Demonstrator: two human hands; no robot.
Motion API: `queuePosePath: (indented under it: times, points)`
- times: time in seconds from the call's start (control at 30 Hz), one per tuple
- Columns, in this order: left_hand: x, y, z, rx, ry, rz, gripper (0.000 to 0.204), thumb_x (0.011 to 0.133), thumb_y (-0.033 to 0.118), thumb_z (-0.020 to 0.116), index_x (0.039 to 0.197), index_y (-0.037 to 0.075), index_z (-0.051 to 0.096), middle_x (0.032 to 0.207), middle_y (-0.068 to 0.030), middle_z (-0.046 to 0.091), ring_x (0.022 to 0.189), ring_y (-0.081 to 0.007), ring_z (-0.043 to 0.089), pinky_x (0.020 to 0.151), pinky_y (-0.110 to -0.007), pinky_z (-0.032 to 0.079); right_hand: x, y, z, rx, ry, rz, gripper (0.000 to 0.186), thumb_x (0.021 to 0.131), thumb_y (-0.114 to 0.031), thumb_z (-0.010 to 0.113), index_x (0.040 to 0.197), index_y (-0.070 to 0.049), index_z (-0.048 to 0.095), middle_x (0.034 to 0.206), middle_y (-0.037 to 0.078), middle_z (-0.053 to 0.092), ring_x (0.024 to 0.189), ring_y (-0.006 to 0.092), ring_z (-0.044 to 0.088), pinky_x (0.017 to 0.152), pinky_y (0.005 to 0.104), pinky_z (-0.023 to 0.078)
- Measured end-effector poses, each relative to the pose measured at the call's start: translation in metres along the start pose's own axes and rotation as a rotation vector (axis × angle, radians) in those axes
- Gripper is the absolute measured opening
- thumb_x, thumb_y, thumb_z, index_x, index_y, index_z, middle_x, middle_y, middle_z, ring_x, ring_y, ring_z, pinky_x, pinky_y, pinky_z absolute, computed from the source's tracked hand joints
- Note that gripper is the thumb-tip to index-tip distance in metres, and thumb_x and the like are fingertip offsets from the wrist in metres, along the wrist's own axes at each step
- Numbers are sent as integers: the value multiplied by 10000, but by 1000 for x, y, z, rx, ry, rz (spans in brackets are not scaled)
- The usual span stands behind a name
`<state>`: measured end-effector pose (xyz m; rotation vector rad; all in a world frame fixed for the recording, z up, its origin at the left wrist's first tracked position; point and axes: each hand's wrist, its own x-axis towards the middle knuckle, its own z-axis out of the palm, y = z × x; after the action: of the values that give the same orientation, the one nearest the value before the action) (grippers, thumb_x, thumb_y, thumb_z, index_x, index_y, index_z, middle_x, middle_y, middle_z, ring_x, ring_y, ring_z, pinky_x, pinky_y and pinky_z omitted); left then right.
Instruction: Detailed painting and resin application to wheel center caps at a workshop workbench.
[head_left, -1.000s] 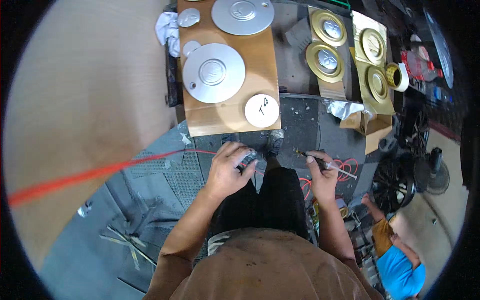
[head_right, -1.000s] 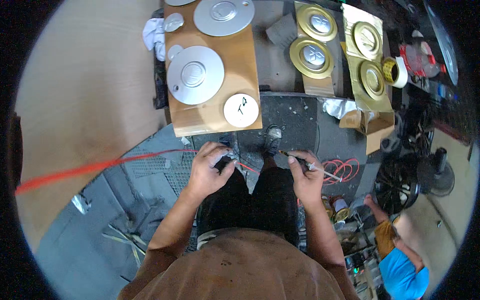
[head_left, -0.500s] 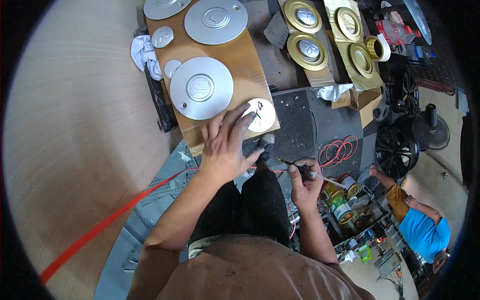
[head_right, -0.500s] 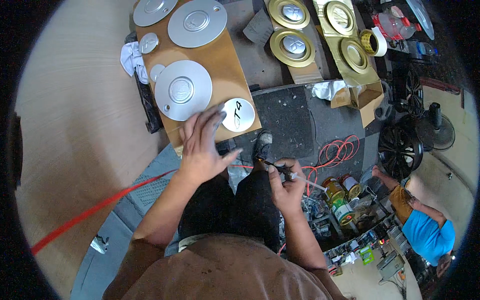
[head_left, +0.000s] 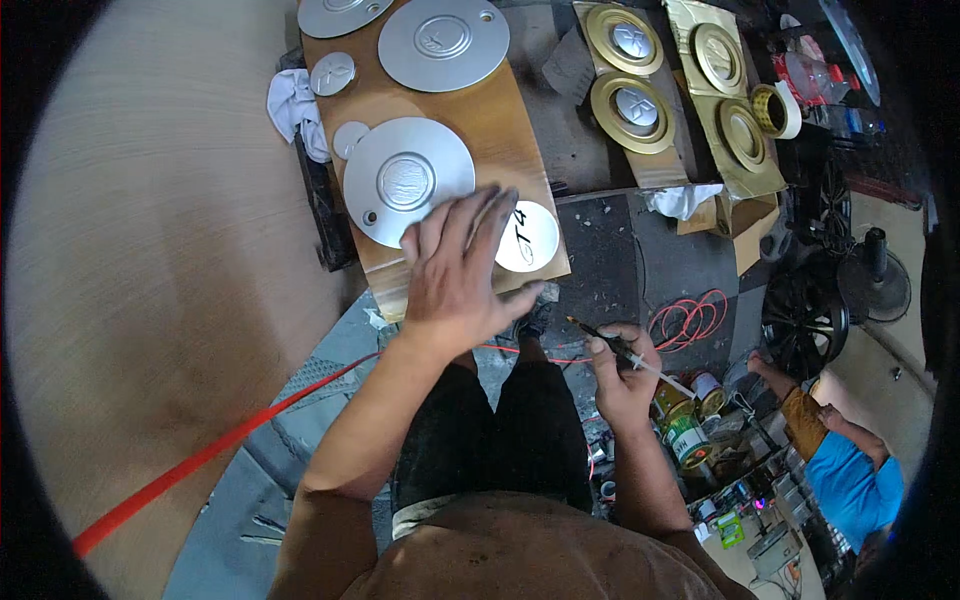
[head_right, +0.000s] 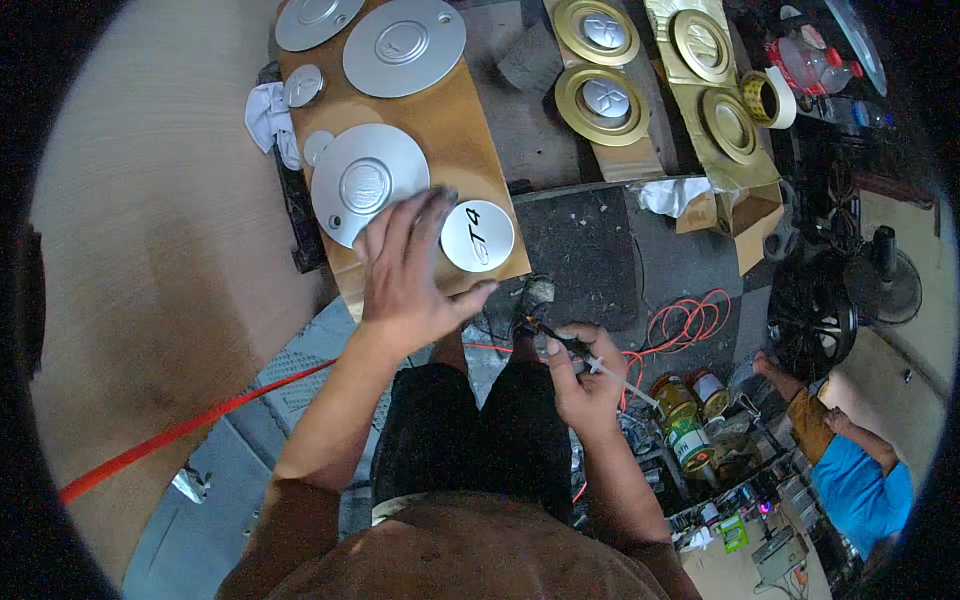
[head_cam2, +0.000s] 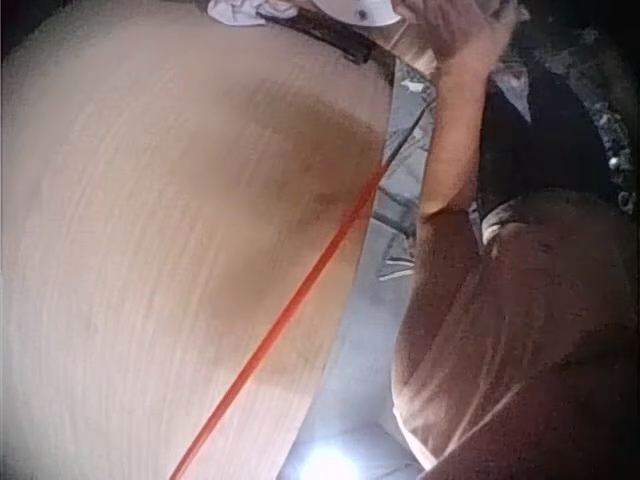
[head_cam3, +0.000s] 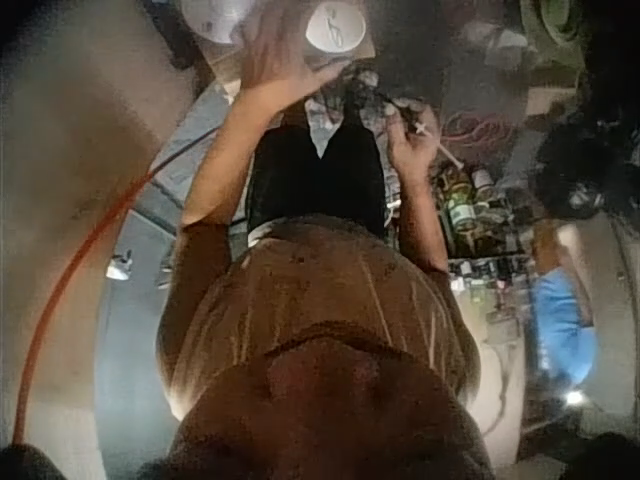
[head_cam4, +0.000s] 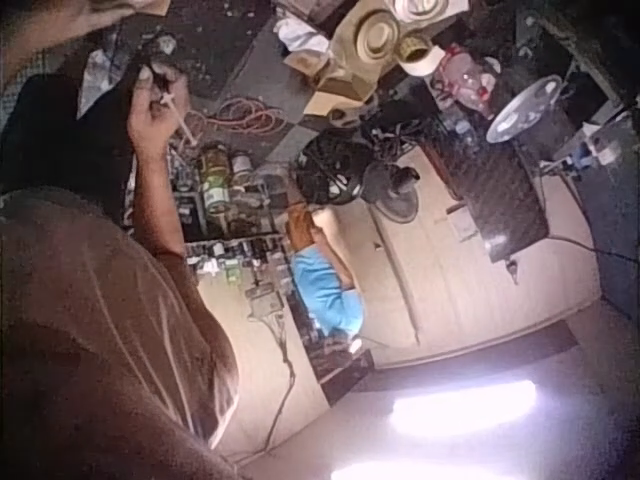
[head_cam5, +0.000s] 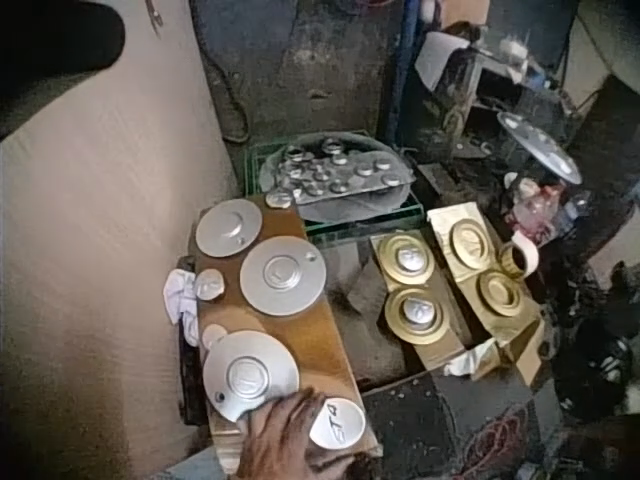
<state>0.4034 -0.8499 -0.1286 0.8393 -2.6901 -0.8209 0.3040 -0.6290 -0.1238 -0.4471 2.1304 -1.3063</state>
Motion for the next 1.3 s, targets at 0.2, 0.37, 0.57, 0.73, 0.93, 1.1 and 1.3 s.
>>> queuePosePath:
  times: [0.2,0.37,0.57,0.73,0.93,1.1,1.3]
  points:
    - [-63,25,15,-476,-278,82,581,770,202,744,1318,111,572,977,-151,663,872,-324,624,856,-438,482,4,-19,-4,-253,-50,-379,131,789,-36,740,910,-21,694,865,149,698,778,287,689,713,359,538]
    - [-78,50,25,-642,-353,-18,602,802,77,672,1380,45,503,1159,-212,647,1036,-387,638,938,-439,511,1,-19,-3,-205,-160,-475,195,778,-33,749,965,-22,697,886,151,703,806,282,698,732,345,551]
    - [-80,38,28,-635,-289,-68,575,766,10,626,1333,15,534,1157,-218,642,1024,-384,637,921,-426,520,-10,-23,-11,-230,-360,-319,522,697,-128,846,1159,-28,625,1064,164,680,898,282,675,804,371,540]
    - [-76,29,22,-625,-241,-80,540,761,18,628,1297,23,564,1138,-227,648,1029,-390,635,919,-447,522,-21,-15,-28,126,-693,-148,1017,601,-221,936,1438,-20,395,1346,185,532,1182,298,569,953,421,512]
    - [-78,27,23,-604,-157,-54,543,732,14,654,1269,-5,577,1072,-219,668,954,-367,664,870,-418,543,-25,-17,-28,393,-804,-33,1106,562,-237,949,1460,23,358,1411,207,457,1269,304,508,1013,434,463]
    - [-80,24,23,-575,-147,-54,534,726,7,658,1254,-10,580,1088,-222,664,976,-384,653,875,-421,542,-28,-10,-30,323,-840,-36,1048,556,-246,945,1423,30,424,1336,192,537,1210,287,537,973,401,461]
    - [-81,17,20,-515,-173,-69,545,727,20,689,1262,5,581,1104,-223,661,982,-396,648,879,-428,538,-21,-14,-20,371,-814,-13,976,584,-204,927,1401,35,450,1298,178,562,1146,265,556,962,389,451]
